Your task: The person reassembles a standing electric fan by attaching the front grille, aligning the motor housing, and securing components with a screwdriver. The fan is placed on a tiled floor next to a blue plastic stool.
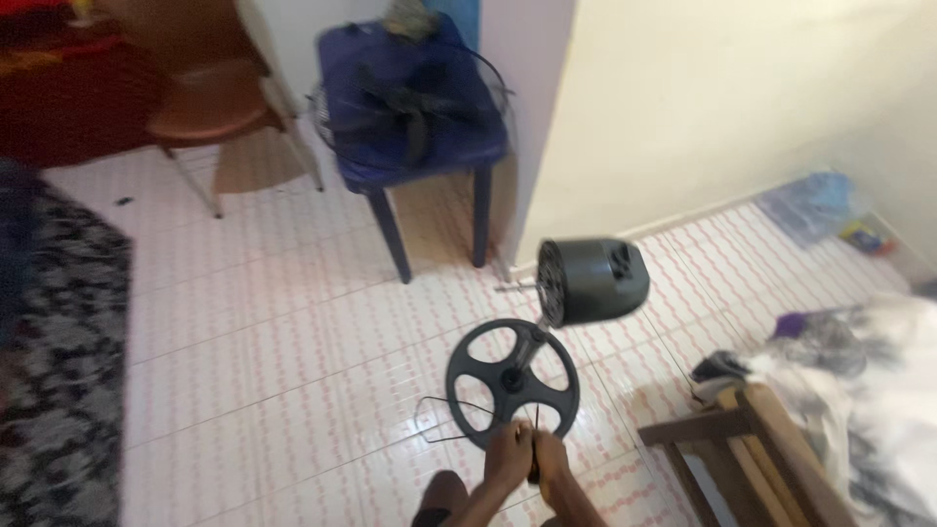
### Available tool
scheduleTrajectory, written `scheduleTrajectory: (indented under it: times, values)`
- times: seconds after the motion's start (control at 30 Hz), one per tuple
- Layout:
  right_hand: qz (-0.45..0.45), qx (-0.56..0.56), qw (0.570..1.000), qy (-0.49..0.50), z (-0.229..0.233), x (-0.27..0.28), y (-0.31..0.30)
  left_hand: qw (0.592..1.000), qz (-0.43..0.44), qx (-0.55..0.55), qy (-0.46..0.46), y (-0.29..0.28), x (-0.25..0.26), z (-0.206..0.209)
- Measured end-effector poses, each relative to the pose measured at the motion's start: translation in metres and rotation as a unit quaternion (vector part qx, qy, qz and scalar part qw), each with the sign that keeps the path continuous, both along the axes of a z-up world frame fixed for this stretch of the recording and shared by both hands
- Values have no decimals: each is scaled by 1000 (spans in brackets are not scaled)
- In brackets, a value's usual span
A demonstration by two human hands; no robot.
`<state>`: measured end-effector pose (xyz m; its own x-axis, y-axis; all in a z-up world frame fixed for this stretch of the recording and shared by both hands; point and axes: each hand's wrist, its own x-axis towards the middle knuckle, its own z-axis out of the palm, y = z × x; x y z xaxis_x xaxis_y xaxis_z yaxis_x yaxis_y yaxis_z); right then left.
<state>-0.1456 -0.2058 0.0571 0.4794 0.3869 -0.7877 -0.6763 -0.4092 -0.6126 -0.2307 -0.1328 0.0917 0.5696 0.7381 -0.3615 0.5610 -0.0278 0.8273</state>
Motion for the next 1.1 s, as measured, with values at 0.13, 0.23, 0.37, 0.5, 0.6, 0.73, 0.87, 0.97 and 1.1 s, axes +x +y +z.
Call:
scheduleTrajectory:
  times: [0.13,0.23,0.37,0.5,0.6,0.73,0.87,0.97,1.1]
  values:
    - [-13,-8,998,58,61,-50,0,996,6,-71,62,2,-53,45]
    - [69,-79,993,61,106,-66,35,991,28,-115,70,41,-75,74]
    - [113,-102,988,31,142,-83,100,989,86,-119,26,86,-98,98]
    - [190,-92,977,-27,154,-113,200,988,80,-120,60,175,-128,113]
    - [296,-82,948,-84,154,-130,255,972,73,-219,47,242,-155,119]
    - [493,-15,851,-180,159,-144,323,974,66,-216,10,321,-182,128]
    - [237,-118,963,-43,168,-154,390,964,108,-242,12,383,-190,132]
    - [284,-137,944,-96,170,-152,437,956,145,-254,-26,422,-193,128]
    - [328,-123,927,-133,172,-147,496,958,175,-219,-61,471,-187,123]
